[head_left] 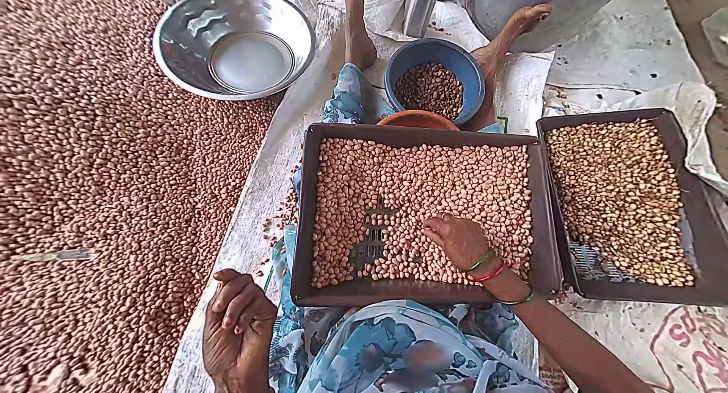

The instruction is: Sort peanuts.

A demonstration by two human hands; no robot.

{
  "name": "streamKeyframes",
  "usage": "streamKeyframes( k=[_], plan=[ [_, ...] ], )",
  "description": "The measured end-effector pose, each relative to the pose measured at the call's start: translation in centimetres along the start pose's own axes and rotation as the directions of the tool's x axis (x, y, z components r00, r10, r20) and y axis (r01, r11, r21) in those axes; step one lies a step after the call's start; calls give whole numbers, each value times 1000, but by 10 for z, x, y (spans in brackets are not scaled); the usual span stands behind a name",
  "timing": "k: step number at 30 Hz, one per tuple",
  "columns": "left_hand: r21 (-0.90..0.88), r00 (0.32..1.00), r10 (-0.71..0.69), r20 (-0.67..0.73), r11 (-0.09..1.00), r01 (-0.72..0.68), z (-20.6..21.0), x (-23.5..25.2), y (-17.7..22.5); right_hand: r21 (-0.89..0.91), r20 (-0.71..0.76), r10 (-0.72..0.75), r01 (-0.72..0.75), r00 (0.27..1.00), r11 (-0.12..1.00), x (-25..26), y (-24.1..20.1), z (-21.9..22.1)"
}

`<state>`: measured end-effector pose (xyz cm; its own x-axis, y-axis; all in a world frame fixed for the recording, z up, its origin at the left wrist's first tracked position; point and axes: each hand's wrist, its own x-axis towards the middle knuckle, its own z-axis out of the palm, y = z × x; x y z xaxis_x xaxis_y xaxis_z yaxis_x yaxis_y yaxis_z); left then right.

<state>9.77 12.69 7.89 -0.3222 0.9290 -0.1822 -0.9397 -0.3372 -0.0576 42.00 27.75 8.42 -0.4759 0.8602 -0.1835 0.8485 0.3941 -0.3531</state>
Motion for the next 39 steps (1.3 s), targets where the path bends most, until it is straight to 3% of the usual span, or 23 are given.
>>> streamKeyframes(
  k=[6,10,12,13,15,17,19,22,24,26,29,31,34,37,39],
  plan=[
    [-12,1000,10,-23,1000,-10,1,-3,-3,-93,-152,-74,60,986,994,-5,2,15],
    [-14,1000,0,-26,1000,0,1,-2,-6,-13,-85,-55,54,995,998,-5,4,9],
    [-32,1000,-31,3,999,31,0,0,-7,35,-194,-29,36,981,999,-10,15,-11],
    [-36,999,-39,15,999,40,0,0,-6,11,-320,7,-4,947,1000,-15,25,-28],
    [-35,999,-35,10,999,35,0,0,-5,-73,-528,148,-219,836,973,-31,51,-76],
    [-36,999,-34,2,999,35,-1,2,-1,-31,-572,345,-440,744,898,-44,79,-117],
    [-24,999,-39,1,999,39,-3,8,-2,-2,-547,373,-447,749,895,-48,94,-127],
    [-4,999,-38,13,999,38,0,11,-8,89,-457,80,-44,886,995,-28,62,-84],
    [13,999,-46,27,999,46,4,11,-13,229,-291,-92,162,952,960,-12,21,-40],
    [15,998,-61,35,998,60,5,10,-17,200,-156,-288,316,945,928,3,-19,-6],
    [13,996,-77,44,997,77,4,6,-14,-15,-30,-513,513,858,858,23,-50,23],
    [13,997,-67,25,998,67,2,3,-10,-93,53,-532,534,845,840,30,-56,28],
    [22,997,-73,-4,997,73,2,1,-5,-36,274,-428,454,861,890,36,-57,13],
    [45,994,-95,-46,994,97,3,0,-3,244,436,-366,284,822,927,55,-55,-4],
    [79,994,-89,-60,992,94,6,-1,-3,618,373,-422,118,826,777,65,-55,-1]
  ],
)
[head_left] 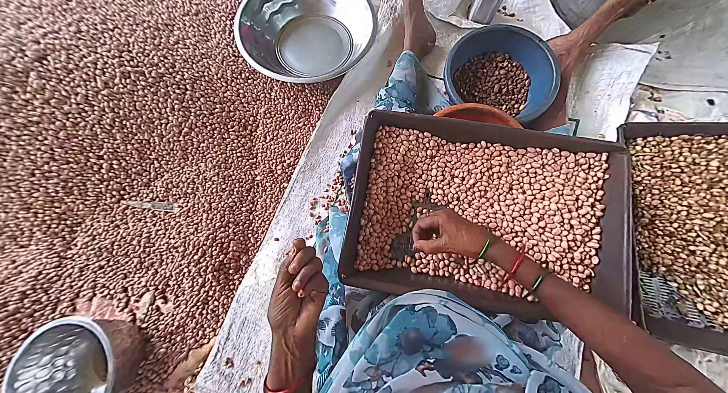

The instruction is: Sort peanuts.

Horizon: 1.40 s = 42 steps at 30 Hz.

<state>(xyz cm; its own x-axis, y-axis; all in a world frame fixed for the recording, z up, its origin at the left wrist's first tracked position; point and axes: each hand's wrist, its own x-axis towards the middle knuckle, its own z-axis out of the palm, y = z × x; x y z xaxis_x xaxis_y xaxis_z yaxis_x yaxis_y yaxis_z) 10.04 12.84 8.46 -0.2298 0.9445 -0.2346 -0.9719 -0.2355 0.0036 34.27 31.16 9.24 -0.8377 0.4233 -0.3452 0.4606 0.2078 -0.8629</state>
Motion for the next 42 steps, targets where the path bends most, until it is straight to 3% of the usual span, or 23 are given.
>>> streamKeyframes(
  k=[2,4,5,7,10,11,15,17,19,21,23,24,25,26,27,29,30,32,34,37,40,42],
  plan=[
    [35,1000,10,-8,999,-9,3,0,-1,407,29,-69,51,997,912,15,-2,7],
    [52,1000,2,-14,999,-1,5,0,0,479,48,-90,56,995,876,30,-16,18],
    [50,1000,0,-17,999,1,6,0,0,401,25,-71,55,997,914,37,-26,25],
    [45,1000,6,-18,999,-5,6,-1,1,30,-61,-61,63,996,998,45,-43,42],
    [39,1000,20,-8,999,-20,5,-5,4,-476,-123,-298,207,947,855,51,-31,69],
    [36,1000,24,-9,999,-23,5,-6,4,-525,-136,-342,225,930,821,49,-24,72],
    [28,999,32,-10,999,-31,2,-9,7,-342,-65,-32,8,997,940,24,-15,26],
    [31,999,31,-18,999,-30,1,-8,8,-242,-200,-31,-18,979,970,-3,-5,-4],
    [30,1000,22,-12,999,-21,0,-6,7,-348,-422,-54,-107,905,931,-46,0,-37],
    [25,1000,19,-18,1000,-19,0,-4,5,-465,-663,8,-420,749,780,-99,2,-71],
    [9,999,17,-34,1000,-17,1,-3,4,-329,-860,127,-726,495,604,-147,18,-99],
    [10,999,15,-40,1000,-15,1,-1,3,-243,-899,171,-783,404,572,-164,29,-109],
    [12,999,10,-42,1000,-9,0,0,3,-221,-906,181,-792,383,569,-171,36,-112],
    [10,999,6,-42,1000,-5,1,2,3,-273,-889,138,-747,437,606,-165,31,-106],
    [18,999,3,-42,1000,-3,2,4,2,-386,-837,39,-639,546,665,-148,21,-92],
    [17,999,7,-37,1000,-6,6,7,0,-606,-603,-253,-229,756,762,-94,7,-44],
    [23,1000,6,-24,1000,-6,8,7,-2,-636,-437,-382,20,814,771,-63,3,-13],
    [38,1000,4,0,999,-4,12,7,-5,-549,-90,-527,399,845,735,-7,-6,43],
    [36,1000,3,17,999,-4,16,3,-9,-505,125,-600,571,790,648,30,-11,74],
    [16,1000,2,31,1000,-2,16,-4,-7,-585,191,-616,592,764,554,54,9,43],
    [-13,1000,14,17,1000,-14,7,-7,1,-748,-8,-578,378,816,545,34,28,-29],
    [-25,998,54,-30,998,-55,-1,-9,5,-794,-94,-524,254,847,552,17,18,-58]
  ],
)
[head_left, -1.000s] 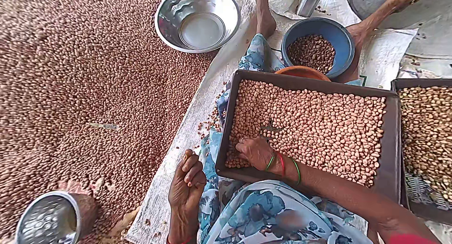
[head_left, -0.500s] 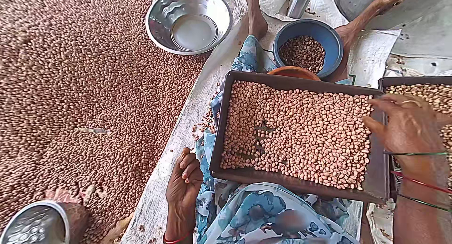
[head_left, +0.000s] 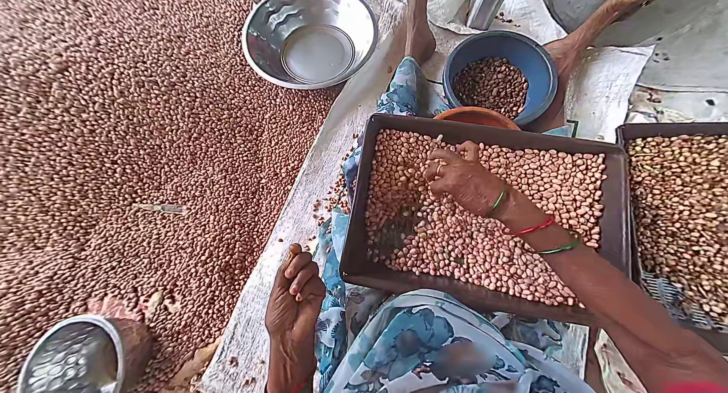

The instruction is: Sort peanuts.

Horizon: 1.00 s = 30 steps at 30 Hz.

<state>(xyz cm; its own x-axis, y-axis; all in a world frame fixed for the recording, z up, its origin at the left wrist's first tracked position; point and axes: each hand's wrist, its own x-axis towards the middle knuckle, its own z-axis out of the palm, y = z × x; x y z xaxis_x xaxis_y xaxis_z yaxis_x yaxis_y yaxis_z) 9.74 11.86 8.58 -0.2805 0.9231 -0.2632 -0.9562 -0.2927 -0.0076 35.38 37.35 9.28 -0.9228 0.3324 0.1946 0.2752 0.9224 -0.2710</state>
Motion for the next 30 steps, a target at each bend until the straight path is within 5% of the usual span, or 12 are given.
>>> streamKeyframes(
  k=[2,5,10,13,15,17,19,22,27,30],
  plan=[
    [20,999,22,-34,1000,-22,-5,2,1,47,-23,46,-45,999,998,5,-13,-10],
    [33,1000,-8,-15,999,8,-6,8,-3,180,-79,11,4,997,984,20,-45,32],
    [31,999,-47,12,998,47,1,13,-12,445,238,-55,-59,970,894,9,-92,64],
    [32,998,-59,7,998,58,1,15,-9,414,322,-127,-19,938,910,-37,-79,36],
    [39,998,-65,13,997,64,-4,16,-6,322,491,9,-191,871,927,-62,-56,-4],
    [35,997,-70,17,997,69,-10,16,-5,201,417,232,-338,879,920,-86,-31,-34],
    [20,997,-80,23,997,79,-13,17,-4,116,134,427,-442,894,890,-102,-11,-48],
    [21,997,-80,12,997,79,-9,19,-7,85,-123,570,-564,812,822,-102,2,-40],
    [57,998,-67,16,996,66,1,19,-6,2,-125,572,-576,811,817,-94,2,-21],
    [26,998,-58,22,998,57,1,19,-5,303,-110,691,-638,714,708,-102,-1,-45]
  ],
)
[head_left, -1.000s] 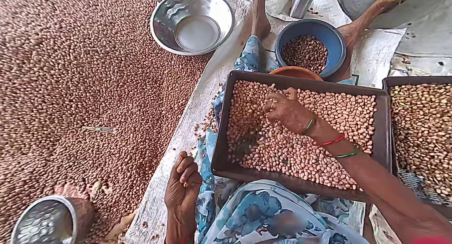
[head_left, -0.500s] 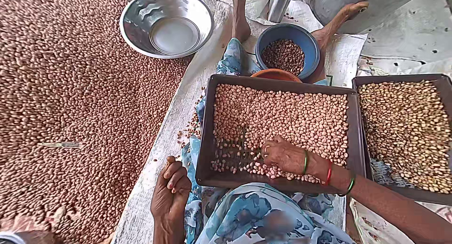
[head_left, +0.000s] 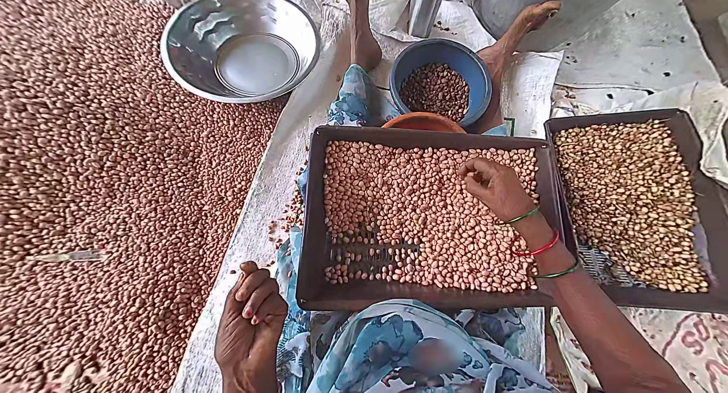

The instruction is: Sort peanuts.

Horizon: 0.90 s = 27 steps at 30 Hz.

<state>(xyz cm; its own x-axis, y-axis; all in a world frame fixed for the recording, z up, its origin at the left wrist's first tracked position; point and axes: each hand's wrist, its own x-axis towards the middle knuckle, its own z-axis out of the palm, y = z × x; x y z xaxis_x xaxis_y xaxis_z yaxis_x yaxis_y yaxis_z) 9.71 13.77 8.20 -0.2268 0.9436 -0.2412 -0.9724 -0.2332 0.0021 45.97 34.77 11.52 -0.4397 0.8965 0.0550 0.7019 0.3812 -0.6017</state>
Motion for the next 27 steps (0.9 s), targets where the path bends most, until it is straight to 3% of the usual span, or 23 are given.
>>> streamKeyframes(
  k=[3,7,10,12,14,16,17,19,21,22,23,25,27],
  plan=[
    [14,1000,11,-23,1000,-11,-4,1,-1,247,119,41,-70,992,966,-2,-1,5],
    [28,1000,-6,-11,1000,6,-4,3,-8,-92,200,-87,107,976,990,6,-19,52],
    [22,1000,-2,4,1000,2,-4,4,-7,-188,66,-124,135,990,973,0,-14,33],
    [21,1000,-1,-7,1000,1,-4,5,-5,-286,-126,-25,-12,992,958,-14,-11,-19],
    [15,1000,2,-21,1000,-1,-6,7,-1,-415,-335,137,-276,932,867,-36,4,-71],
    [15,1000,6,-30,1000,-6,-7,10,3,-414,-435,269,-456,859,788,-53,22,-103],
    [26,999,10,-31,1000,-9,-8,12,4,-399,-433,286,-466,855,790,-58,25,-106],
    [44,1000,13,-22,999,-12,-6,16,3,-311,-337,210,-319,918,895,-54,15,-85],
    [54,1000,8,-2,999,-8,-2,16,1,-122,-161,7,-27,987,992,-44,0,-33],
    [52,1000,6,1,999,-6,0,15,0,-26,-80,-135,134,988,991,-38,-11,2],
    [54,1000,5,1,999,-5,2,14,-2,53,-1,-280,279,960,959,-34,-26,36],
    [44,1000,8,-6,999,-8,5,13,-6,153,199,-509,486,838,860,-31,-62,90],
    [41,1000,19,-14,999,-18,5,10,-5,179,388,-594,574,705,799,-33,-83,123]
  ],
)
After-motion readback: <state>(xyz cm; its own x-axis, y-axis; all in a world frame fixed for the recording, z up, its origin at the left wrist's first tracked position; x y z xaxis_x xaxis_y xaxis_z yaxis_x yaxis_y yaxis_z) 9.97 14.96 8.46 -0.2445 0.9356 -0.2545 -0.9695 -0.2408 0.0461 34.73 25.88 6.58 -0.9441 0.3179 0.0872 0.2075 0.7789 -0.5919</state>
